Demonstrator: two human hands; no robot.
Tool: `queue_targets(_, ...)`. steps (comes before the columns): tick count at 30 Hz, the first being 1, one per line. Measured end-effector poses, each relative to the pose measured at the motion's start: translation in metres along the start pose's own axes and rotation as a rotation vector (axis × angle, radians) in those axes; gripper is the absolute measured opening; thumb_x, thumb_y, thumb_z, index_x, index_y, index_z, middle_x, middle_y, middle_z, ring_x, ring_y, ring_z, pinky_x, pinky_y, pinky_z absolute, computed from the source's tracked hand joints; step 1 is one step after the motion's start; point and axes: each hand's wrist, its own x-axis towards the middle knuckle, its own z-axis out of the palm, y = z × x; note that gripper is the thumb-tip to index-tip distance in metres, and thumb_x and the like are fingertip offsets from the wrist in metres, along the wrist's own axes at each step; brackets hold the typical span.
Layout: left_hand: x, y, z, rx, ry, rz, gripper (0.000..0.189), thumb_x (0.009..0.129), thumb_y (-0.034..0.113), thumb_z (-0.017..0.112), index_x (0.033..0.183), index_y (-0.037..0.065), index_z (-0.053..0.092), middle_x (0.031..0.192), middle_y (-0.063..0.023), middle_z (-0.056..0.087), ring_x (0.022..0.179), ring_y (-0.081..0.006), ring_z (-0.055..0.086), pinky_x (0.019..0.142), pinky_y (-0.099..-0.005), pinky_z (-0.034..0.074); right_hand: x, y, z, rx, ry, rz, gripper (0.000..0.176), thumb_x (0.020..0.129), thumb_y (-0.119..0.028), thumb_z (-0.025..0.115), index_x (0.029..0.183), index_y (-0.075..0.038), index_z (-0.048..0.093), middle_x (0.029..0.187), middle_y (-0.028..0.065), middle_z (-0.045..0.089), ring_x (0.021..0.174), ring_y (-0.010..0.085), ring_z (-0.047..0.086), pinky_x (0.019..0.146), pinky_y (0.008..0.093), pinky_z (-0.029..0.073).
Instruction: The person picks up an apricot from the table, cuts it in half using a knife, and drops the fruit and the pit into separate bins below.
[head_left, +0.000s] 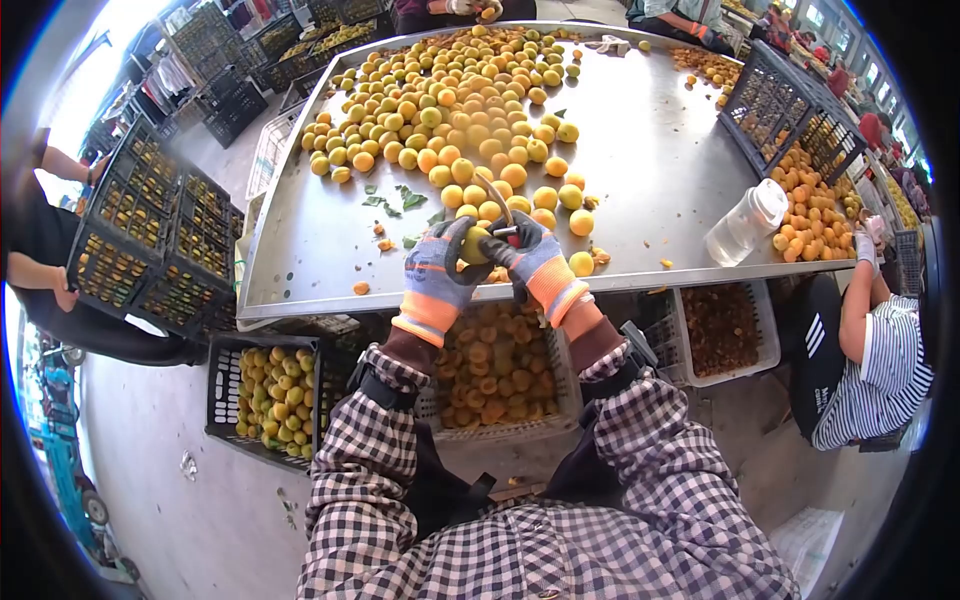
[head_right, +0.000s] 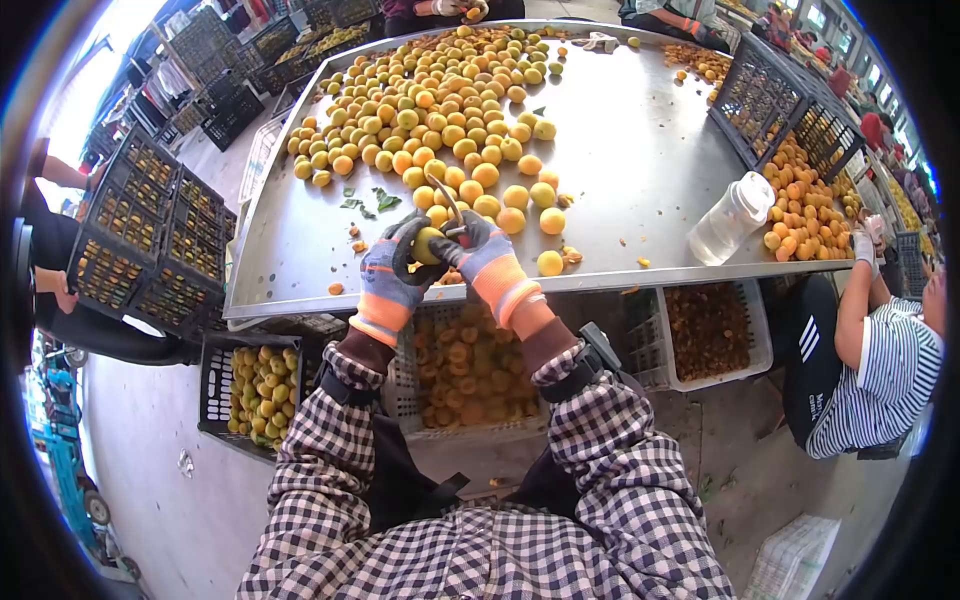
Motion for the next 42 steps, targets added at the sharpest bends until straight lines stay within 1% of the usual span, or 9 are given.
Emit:
queue_targets(8, -0.002, -0.007, 0.001, 0.038, -0.051, -0.038, 0.058, 0.065, 0.013, 0.081, 0.117, 0.004, 0.057, 0.110, -0.0130, 0.061, 0.101, -0.0282, 0.060, 0.085, -0.0363, 0.049, 0.026, 0.047, 0.005, -0.065, 0.084, -0.233, 0.020, 0.078, -0.007, 0.069, 0.097, -0.002, 0.061, 0.080, 0.0050, 0.063, 0.072, 0.0111, 0.056, 0.067, 0.0264, 0.047)
queue_targets(10, -0.003, -0.011, 0.009, -0.518, 0.008, -0.244, 0.062, 0.064, 0.006, 0.083, 0.119, 0.002, 0.055, 0.113, -0.0093, 0.061, 0.104, -0.0193, 0.059, 0.088, -0.0311, 0.050, 0.024, 0.041, 0.002, -0.104, 0.153, -0.121, 0.020, 0.078, -0.010, 0.068, 0.095, -0.003, 0.061, 0.083, 0.0097, 0.066, 0.076, 0.0188, 0.063, 0.069, 0.0305, 0.049)
queue_targets(14, -0.006, -0.036, 0.017, -0.591, -0.005, -0.334, 0.066, 0.063, 0.002, 0.083, 0.122, 0.002, 0.053, 0.115, -0.0066, 0.059, 0.106, -0.0140, 0.056, 0.090, -0.0279, 0.050, 0.017, 0.017, -0.001, -0.682, 0.151, -0.138, 0.032, 0.085, -0.029, 0.062, 0.108, -0.007, 0.059, 0.094, 0.0154, 0.066, 0.087, 0.0342, 0.064, 0.077, 0.0396, 0.050)
queue_targets(19, -0.007, -0.035, 0.006, -0.926, -0.064, -0.498, 0.061, 0.067, 0.002, 0.082, 0.121, 0.002, 0.052, 0.116, -0.0068, 0.059, 0.104, -0.0145, 0.057, 0.090, -0.0285, 0.051, 0.008, 0.010, -0.016, -0.796, 0.223, -0.241, 0.031, 0.089, -0.033, 0.059, 0.108, -0.008, 0.058, 0.097, 0.0137, 0.067, 0.088, 0.0328, 0.064, 0.075, 0.0405, 0.050)
queue_targets(22, -0.003, -0.034, -0.006, -0.993, -0.089, -0.576, 0.060, 0.067, 0.000, 0.081, 0.120, 0.001, 0.053, 0.115, -0.0072, 0.059, 0.102, -0.0140, 0.058, 0.088, -0.0280, 0.052, -0.001, 0.015, -0.018, -0.888, 0.109, -0.635, 0.019, 0.090, -0.021, 0.058, 0.103, -0.007, 0.057, 0.090, 0.0153, 0.066, 0.084, 0.0356, 0.062, 0.069, 0.0402, 0.051)
queue_targets(26, 0.000, -0.042, -0.006, -0.949, -0.020, -0.356, 0.060, 0.067, -0.002, 0.080, 0.120, 0.001, 0.053, 0.110, -0.0058, 0.061, 0.097, -0.0127, 0.059, 0.085, -0.0267, 0.053, -0.026, -0.007, -0.009, -0.775, -0.029, -0.567, 0.015, 0.088, -0.019, 0.059, 0.100, -0.009, 0.056, 0.083, 0.0162, 0.064, 0.081, 0.0365, 0.061, 0.065, 0.0415, 0.050)
queue_targets(34, 0.003, -0.034, -0.017, -0.909, -0.072, -0.390, 0.059, 0.066, -0.002, 0.081, 0.118, 0.001, 0.056, 0.107, -0.0050, 0.062, 0.094, -0.0108, 0.060, 0.084, -0.0255, 0.053, -0.029, 0.002, -0.009, -0.781, -0.063, -0.521, 0.017, 0.083, -0.006, 0.063, 0.100, -0.002, 0.060, 0.085, 0.0149, 0.064, 0.079, 0.0330, 0.063, 0.065, 0.0358, 0.050)
queue_targets(36, 0.003, -0.035, -0.016, -0.905, -0.075, -0.387, 0.059, 0.065, -0.001, 0.082, 0.118, 0.001, 0.056, 0.108, -0.0051, 0.062, 0.094, -0.0106, 0.059, 0.085, -0.0256, 0.053, -0.028, 0.006, -0.011, -0.844, -0.064, -0.527, 0.018, 0.090, -0.022, 0.055, 0.104, -0.010, 0.057, 0.084, 0.0152, 0.065, 0.078, 0.0360, 0.062, 0.065, 0.0436, 0.050)
queue_targets(42, -0.001, -0.038, -0.014, -0.817, -0.070, -0.344, 0.061, 0.063, -0.001, 0.083, 0.118, 0.000, 0.057, 0.107, -0.0051, 0.063, 0.095, -0.0121, 0.061, 0.086, -0.0277, 0.052, -0.026, 0.015, -0.013, -0.860, -0.085, -0.519, 0.022, 0.091, -0.022, 0.054, 0.109, -0.010, 0.057, 0.085, 0.0158, 0.064, 0.077, 0.0367, 0.062, 0.065, 0.0445, 0.050)
